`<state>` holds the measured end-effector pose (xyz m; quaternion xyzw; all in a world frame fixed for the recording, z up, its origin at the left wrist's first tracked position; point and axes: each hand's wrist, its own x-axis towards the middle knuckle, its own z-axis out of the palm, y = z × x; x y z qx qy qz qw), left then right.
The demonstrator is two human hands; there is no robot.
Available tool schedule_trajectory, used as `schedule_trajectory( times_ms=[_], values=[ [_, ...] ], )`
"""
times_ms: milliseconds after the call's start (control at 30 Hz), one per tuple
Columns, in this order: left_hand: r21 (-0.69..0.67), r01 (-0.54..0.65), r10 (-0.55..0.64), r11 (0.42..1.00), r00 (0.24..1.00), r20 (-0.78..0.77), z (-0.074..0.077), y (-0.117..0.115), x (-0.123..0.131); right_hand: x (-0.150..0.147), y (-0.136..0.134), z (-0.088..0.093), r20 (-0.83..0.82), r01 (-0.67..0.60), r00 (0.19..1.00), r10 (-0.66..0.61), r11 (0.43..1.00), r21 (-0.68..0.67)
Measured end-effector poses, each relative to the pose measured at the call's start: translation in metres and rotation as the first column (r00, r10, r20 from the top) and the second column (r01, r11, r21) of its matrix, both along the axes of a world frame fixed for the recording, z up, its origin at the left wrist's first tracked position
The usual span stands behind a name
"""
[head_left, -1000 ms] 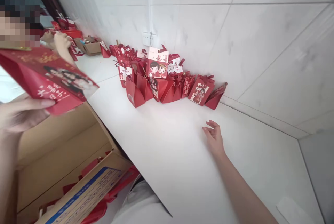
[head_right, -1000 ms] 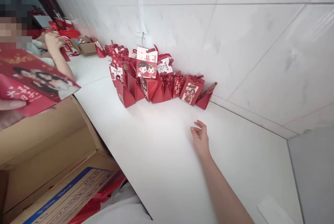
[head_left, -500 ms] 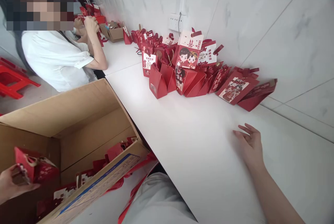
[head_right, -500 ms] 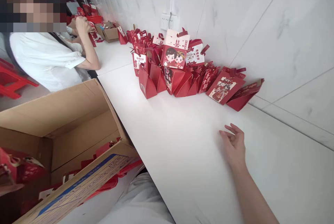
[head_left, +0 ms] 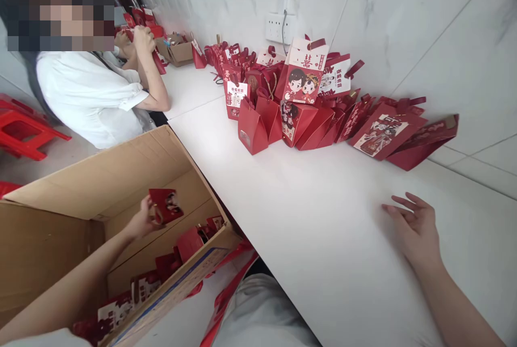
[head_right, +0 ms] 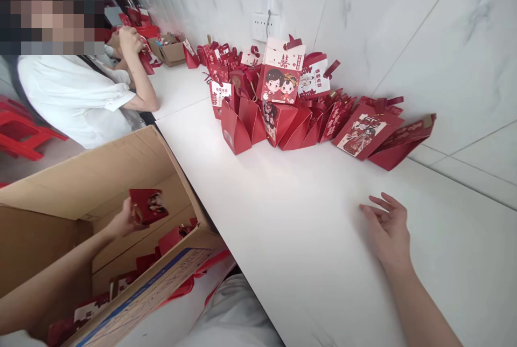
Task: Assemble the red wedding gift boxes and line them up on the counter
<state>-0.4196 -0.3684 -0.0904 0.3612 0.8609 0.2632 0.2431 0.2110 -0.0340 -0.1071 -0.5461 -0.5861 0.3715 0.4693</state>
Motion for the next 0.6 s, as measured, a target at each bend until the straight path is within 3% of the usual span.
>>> schedule_trajectory(
  times_ms=[100, 233, 467, 600],
  values=[
    [0.124, 0.005, -0.028, 0.992, 0.982, 0.186, -0.039, 0.044, 0.018, -0.002, -0.001, 0.0, 0.024, 0.009, 1.0, -0.009, 1.0, 0.004],
    [0.013, -0.095, 0.076, 0.995, 0.864, 0.498, -0.073, 0.072, 0.044, -0.004, -0.003, 0.005, 0.053, 0.004, 0.999, -0.004, 1.0, 0.004],
    [-0.071, -0.2, 0.192, 0.977, 0.688, 0.7, -0.084, 0.086, 0.042, -0.006, -0.003, 0.007, 0.069, -0.026, 0.997, 0.025, 1.0, 0.012],
    [-0.069, -0.277, 0.24, 0.958, 0.649, 0.722, -0.083, 0.096, 0.05, -0.009, -0.003, 0.011, 0.069, -0.018, 0.997, 0.017, 1.0, 0.013]
  ],
)
